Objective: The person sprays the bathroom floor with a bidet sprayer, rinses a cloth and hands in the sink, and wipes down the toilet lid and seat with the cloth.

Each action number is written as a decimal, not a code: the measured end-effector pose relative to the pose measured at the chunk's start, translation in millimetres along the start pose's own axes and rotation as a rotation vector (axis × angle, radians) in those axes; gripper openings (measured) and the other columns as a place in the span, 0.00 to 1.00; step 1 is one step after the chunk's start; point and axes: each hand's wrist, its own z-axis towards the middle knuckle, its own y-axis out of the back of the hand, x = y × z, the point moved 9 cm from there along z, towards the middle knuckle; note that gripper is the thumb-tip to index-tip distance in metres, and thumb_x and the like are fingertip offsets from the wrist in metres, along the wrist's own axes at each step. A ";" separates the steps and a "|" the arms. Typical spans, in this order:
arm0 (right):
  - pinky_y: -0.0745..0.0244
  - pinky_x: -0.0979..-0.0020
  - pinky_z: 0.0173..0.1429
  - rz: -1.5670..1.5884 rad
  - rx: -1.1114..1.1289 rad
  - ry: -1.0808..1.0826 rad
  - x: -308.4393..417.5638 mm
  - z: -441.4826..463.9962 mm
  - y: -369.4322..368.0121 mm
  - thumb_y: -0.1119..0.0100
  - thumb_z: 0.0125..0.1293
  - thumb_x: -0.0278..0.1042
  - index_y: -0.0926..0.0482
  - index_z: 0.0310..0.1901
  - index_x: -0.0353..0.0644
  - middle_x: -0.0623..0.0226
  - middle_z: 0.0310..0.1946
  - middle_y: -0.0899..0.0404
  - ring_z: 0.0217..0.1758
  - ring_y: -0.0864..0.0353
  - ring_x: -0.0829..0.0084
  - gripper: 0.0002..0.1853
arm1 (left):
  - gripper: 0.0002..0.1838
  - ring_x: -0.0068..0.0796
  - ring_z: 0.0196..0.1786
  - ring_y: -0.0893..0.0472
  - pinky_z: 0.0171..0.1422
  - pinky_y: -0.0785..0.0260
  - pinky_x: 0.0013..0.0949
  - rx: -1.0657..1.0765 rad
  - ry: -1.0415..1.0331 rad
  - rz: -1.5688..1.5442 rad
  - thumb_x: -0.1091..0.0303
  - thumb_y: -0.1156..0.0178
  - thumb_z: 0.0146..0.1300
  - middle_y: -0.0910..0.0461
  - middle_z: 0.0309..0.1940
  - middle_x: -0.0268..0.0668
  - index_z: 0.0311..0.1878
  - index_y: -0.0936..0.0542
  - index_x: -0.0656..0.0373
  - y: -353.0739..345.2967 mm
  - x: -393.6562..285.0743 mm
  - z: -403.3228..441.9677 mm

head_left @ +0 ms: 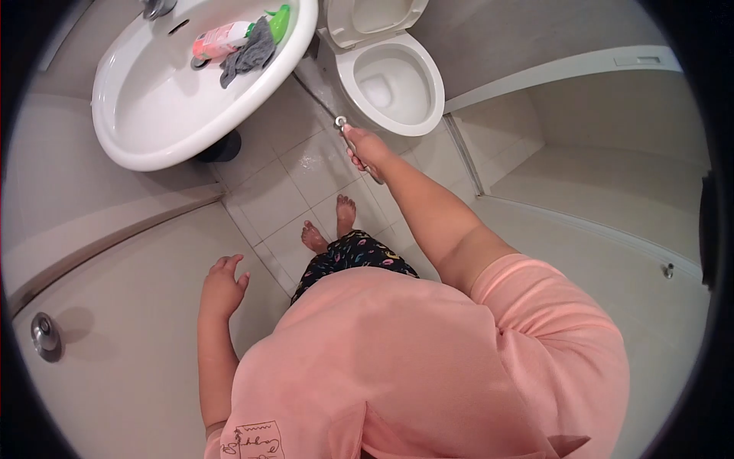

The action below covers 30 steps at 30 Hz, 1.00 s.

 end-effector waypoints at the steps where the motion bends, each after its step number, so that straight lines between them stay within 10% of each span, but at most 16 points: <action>1: 0.41 0.76 0.19 0.015 -0.001 0.002 -1.9 3.6 3.4 0.54 0.70 0.57 0.26 0.48 0.51 0.75 0.22 0.32 0.17 0.38 0.81 0.19 | 0.22 0.47 0.58 0.27 0.62 0.32 0.43 -0.004 -0.029 0.001 0.65 0.39 0.58 0.25 0.55 0.44 0.56 0.25 0.56 1.4 -10.2 2.8; 12: 0.30 0.67 0.23 0.797 -0.323 -0.089 -104.1 -2.8 100.1 0.65 0.73 0.60 0.35 0.50 0.48 0.67 0.25 0.33 0.21 0.33 0.72 0.23 | 0.18 0.47 0.60 0.29 0.64 0.35 0.41 -0.092 -0.341 0.036 0.73 0.40 0.57 0.26 0.56 0.44 0.53 0.23 0.56 58.1 -158.4 28.6; 20: 0.24 0.43 0.47 1.204 -0.471 -0.197 -194.7 -62.4 123.6 0.67 0.72 0.62 0.40 0.57 0.45 0.54 0.43 0.32 0.43 0.28 0.55 0.27 | 0.14 0.46 0.58 0.28 0.63 0.35 0.42 -0.546 -0.586 0.198 0.79 0.42 0.54 0.26 0.53 0.42 0.45 0.20 0.57 145.0 -234.7 61.1; 30: 0.25 0.46 0.52 1.600 -0.624 0.019 -210.8 -113.9 98.9 0.66 0.73 0.60 0.39 0.54 0.45 0.57 0.41 0.33 0.41 0.27 0.58 0.25 | 0.47 0.53 0.65 0.35 0.65 0.39 0.52 -0.775 -0.482 0.560 0.49 0.31 0.49 0.39 0.67 0.44 0.71 0.42 0.50 172.2 -222.4 175.7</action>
